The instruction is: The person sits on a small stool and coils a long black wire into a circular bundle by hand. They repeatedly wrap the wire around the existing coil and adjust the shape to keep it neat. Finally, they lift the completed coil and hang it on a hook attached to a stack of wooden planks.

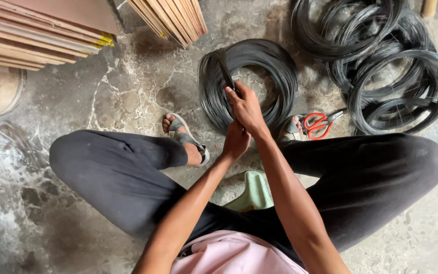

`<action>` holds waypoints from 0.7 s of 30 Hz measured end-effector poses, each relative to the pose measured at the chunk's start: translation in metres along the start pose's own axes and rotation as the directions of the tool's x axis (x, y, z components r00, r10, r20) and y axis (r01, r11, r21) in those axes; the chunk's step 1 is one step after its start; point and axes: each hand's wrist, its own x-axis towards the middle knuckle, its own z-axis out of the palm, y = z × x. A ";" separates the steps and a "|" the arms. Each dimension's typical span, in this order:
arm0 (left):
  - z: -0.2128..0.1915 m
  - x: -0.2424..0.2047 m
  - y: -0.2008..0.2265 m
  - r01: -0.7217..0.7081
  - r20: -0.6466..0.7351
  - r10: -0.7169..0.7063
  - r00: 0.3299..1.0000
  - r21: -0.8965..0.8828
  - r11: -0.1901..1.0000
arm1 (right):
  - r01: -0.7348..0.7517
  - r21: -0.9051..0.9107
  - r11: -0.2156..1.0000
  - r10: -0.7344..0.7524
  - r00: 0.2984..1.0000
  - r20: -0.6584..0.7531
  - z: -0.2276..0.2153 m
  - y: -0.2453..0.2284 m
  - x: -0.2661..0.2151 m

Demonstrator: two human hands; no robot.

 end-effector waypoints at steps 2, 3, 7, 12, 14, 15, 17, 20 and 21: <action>-0.002 0.004 -0.015 -0.036 -0.048 0.039 0.998 0.063 0.997 | -0.034 0.071 0.997 0.032 0.999 0.033 0.004 -0.017 -0.010; -0.007 -0.001 -0.004 -0.037 -0.044 0.039 0.998 0.062 0.997 | -0.036 0.070 0.997 0.034 0.999 0.029 0.006 -0.018 -0.011; -0.021 -0.005 0.028 0.061 -0.208 -0.067 0.976 -0.036 0.997 | 0.221 -0.218 0.951 -0.249 0.962 -0.110 0.005 -0.019 -0.015; -0.023 0.016 -0.005 0.119 -0.306 -0.159 0.939 -0.144 0.982 | 0.033 -0.507 0.861 -0.374 0.716 -0.589 -0.011 0.045 -0.015; -0.025 0.018 -0.008 0.003 -0.316 -0.088 0.945 -0.260 0.966 | -0.182 -0.437 0.881 -0.185 0.717 -0.672 -0.013 0.058 -0.013; -0.026 0.016 -0.008 0.006 -0.318 -0.092 0.943 -0.264 0.965 | -0.183 -0.441 0.879 -0.186 0.720 -0.669 -0.014 0.068 -0.013; -0.028 0.014 -0.007 0.007 -0.306 -0.093 0.947 -0.273 0.962 | -0.360 -0.391 0.847 -0.071 0.653 -0.754 -0.017 0.085 -0.010; -0.035 0.010 -0.005 0.025 -0.309 -0.119 0.944 -0.292 0.956 | -0.538 -0.362 0.762 -0.021 0.538 -0.843 -0.045 0.107 -0.003; -0.038 0.011 -0.002 0.024 -0.309 -0.118 0.944 -0.293 0.956 | -0.537 -0.362 0.762 -0.022 0.538 -0.843 -0.053 0.107 -0.002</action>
